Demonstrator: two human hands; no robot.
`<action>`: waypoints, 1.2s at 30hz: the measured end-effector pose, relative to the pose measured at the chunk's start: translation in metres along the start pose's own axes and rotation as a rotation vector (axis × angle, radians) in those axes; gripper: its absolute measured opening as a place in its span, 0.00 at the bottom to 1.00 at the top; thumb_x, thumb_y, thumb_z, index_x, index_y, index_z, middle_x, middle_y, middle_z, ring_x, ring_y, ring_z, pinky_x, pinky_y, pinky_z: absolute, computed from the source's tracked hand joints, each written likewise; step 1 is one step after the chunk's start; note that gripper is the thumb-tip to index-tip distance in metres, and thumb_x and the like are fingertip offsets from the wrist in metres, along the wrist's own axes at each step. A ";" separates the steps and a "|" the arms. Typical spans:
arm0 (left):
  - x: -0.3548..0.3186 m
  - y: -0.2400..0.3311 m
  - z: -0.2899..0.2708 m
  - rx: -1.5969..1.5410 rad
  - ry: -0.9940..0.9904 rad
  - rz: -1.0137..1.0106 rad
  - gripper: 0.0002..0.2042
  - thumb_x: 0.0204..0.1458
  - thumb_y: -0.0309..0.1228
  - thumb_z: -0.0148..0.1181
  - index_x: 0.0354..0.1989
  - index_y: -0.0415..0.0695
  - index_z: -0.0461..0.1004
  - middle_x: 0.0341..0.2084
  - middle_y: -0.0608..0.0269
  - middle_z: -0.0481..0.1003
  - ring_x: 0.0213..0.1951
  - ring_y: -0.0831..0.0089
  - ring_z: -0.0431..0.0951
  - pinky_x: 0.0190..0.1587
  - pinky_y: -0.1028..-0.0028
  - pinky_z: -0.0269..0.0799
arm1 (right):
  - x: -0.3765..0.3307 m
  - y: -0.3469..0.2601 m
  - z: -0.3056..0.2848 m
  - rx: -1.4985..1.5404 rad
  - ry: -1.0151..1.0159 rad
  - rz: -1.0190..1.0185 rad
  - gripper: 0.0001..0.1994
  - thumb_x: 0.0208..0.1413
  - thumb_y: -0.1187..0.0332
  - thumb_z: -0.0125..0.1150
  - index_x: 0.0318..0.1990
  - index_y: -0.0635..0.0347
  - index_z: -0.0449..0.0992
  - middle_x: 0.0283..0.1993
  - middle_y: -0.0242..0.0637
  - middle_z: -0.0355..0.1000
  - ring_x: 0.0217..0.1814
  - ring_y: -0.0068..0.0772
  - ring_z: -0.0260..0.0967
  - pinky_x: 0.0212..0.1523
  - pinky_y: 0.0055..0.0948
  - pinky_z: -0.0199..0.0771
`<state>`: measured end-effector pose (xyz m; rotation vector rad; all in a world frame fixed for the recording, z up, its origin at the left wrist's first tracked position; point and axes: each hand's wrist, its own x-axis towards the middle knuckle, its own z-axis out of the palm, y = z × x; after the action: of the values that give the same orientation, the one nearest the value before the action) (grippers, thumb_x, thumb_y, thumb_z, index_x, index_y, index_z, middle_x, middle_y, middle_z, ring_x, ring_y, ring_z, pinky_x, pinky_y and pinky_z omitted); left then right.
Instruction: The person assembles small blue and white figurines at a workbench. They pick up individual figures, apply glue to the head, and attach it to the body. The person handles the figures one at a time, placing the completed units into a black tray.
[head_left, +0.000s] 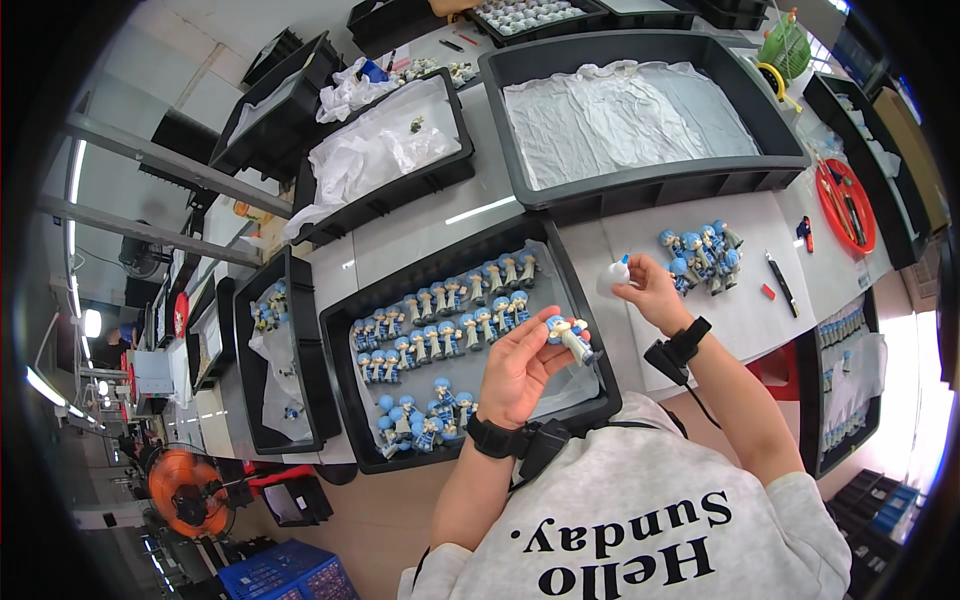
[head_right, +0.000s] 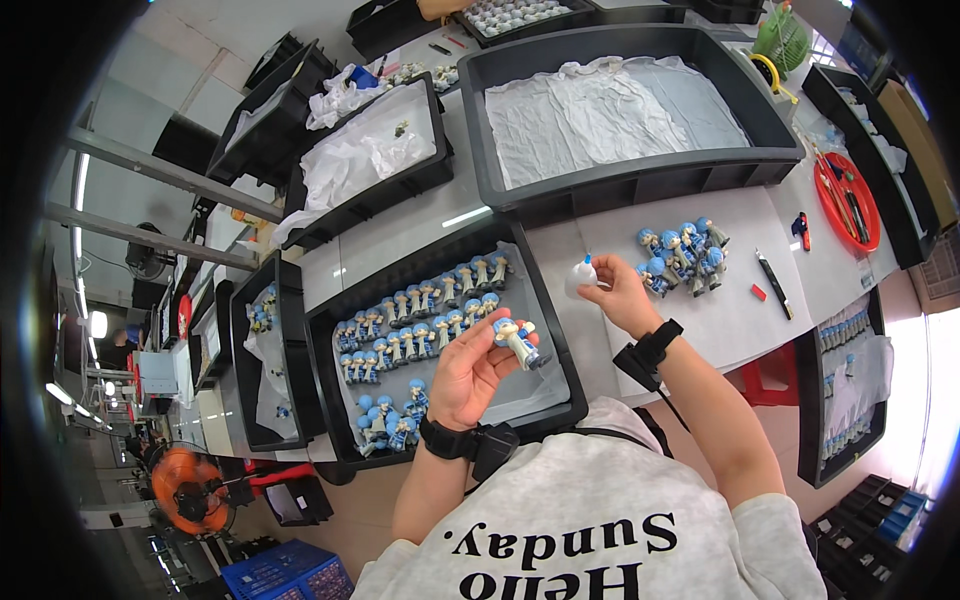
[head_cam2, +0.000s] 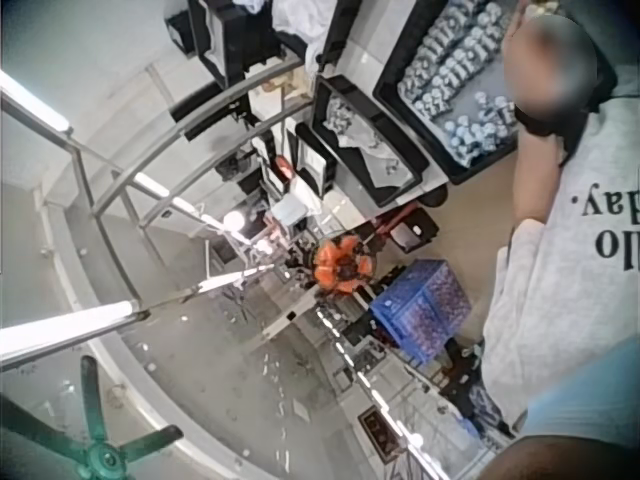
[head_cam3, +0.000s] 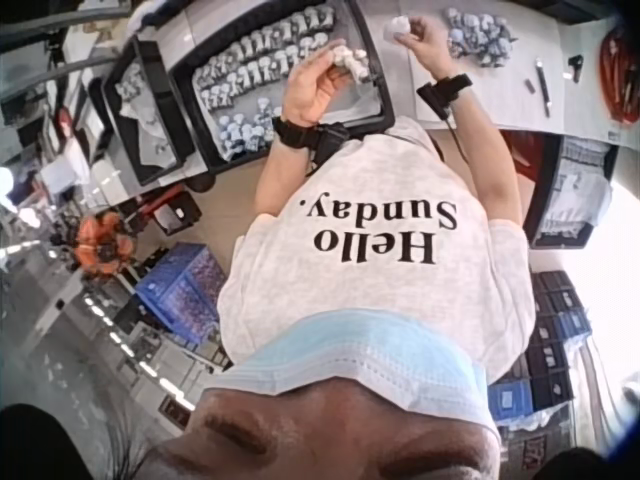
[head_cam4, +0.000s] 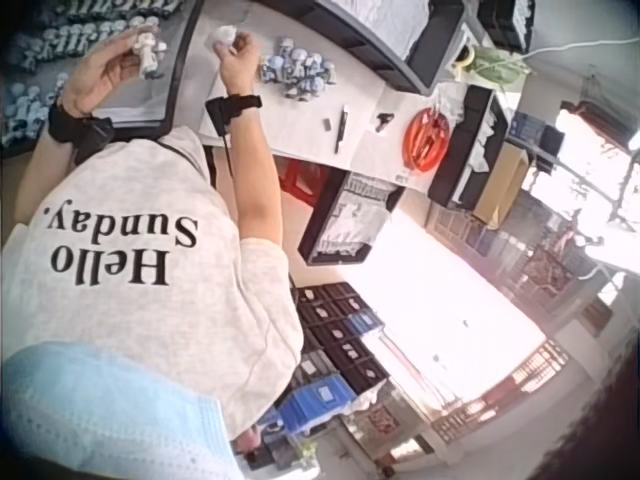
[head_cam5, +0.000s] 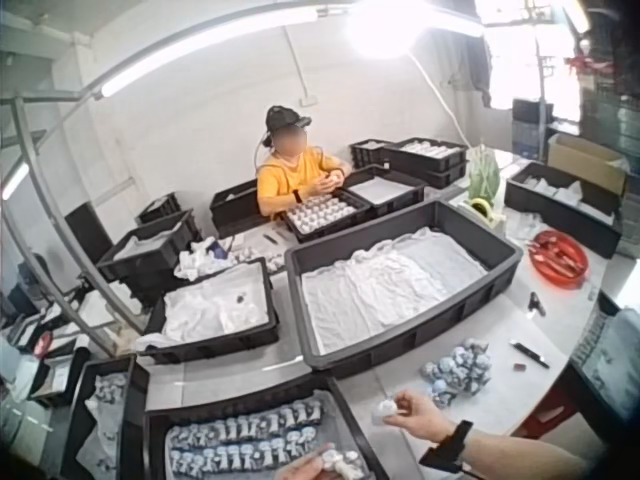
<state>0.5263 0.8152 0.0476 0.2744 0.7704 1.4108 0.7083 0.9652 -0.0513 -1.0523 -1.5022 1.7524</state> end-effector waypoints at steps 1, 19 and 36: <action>0.000 0.000 -0.001 -0.001 -0.002 0.003 0.15 0.58 0.27 0.44 0.51 0.33 0.63 0.45 0.42 0.69 0.48 0.51 0.72 0.51 0.62 0.70 | 0.002 0.003 0.002 -0.005 0.005 -0.003 0.18 0.46 0.80 0.61 0.44 0.65 0.63 0.41 0.37 0.70 0.45 0.25 0.69 0.46 0.24 0.69; -0.001 0.001 -0.007 -0.093 -0.178 0.080 0.16 0.57 0.26 0.45 0.53 0.35 0.62 0.46 0.44 0.69 0.48 0.52 0.71 0.50 0.62 0.71 | 0.018 0.047 0.019 -0.197 0.165 -0.043 0.15 0.43 0.77 0.63 0.39 0.61 0.66 0.39 0.36 0.72 0.45 0.27 0.69 0.47 0.26 0.68; 0.003 -0.008 -0.007 -0.006 -0.131 0.056 0.17 0.57 0.26 0.47 0.55 0.37 0.62 0.49 0.54 0.68 0.50 0.73 0.69 0.53 0.74 0.65 | -0.076 -0.070 0.040 0.164 -0.026 -0.177 0.21 0.47 0.74 0.59 0.51 0.63 0.65 0.44 0.36 0.67 0.44 0.25 0.66 0.46 0.26 0.67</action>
<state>0.5283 0.8149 0.0363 0.3822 0.6553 1.4326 0.7090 0.8941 0.0334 -0.7926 -1.3946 1.7371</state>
